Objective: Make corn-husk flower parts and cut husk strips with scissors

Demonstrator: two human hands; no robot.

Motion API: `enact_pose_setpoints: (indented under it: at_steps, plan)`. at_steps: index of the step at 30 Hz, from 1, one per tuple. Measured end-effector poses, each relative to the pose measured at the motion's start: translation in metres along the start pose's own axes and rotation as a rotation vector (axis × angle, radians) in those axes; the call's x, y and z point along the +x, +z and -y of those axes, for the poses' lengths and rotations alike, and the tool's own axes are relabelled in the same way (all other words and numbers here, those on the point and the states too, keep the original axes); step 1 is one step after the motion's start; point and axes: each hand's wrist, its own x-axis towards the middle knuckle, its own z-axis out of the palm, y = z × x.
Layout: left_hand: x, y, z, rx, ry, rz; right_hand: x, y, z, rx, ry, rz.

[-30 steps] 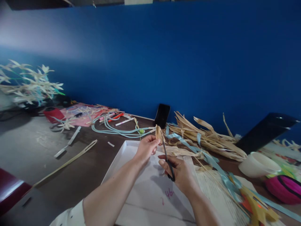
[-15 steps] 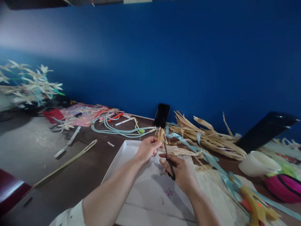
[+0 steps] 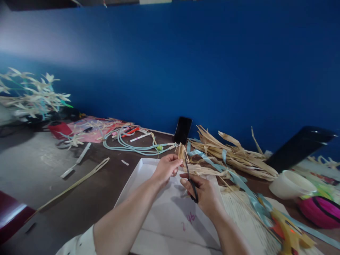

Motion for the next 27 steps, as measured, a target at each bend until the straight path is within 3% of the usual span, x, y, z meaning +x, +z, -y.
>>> enact_pose_setpoints:
  at_steps: [3,12,20,27]
  plan:
    - [0.000,0.000,-0.001,0.003,-0.003,-0.003,0.000,-0.001,0.000,-0.025,0.020,0.056]
    - [0.001,0.000,0.003,0.075,0.004,0.018,0.002,0.000,-0.008,-0.019,0.021,0.028]
    - [0.002,0.000,0.014,0.135,0.001,0.068,0.003,-0.003,0.000,0.004,0.006,0.016]
    - [0.000,0.001,0.009,0.125,-0.014,0.068,0.001,-0.001,0.007,0.024,0.009,0.008]
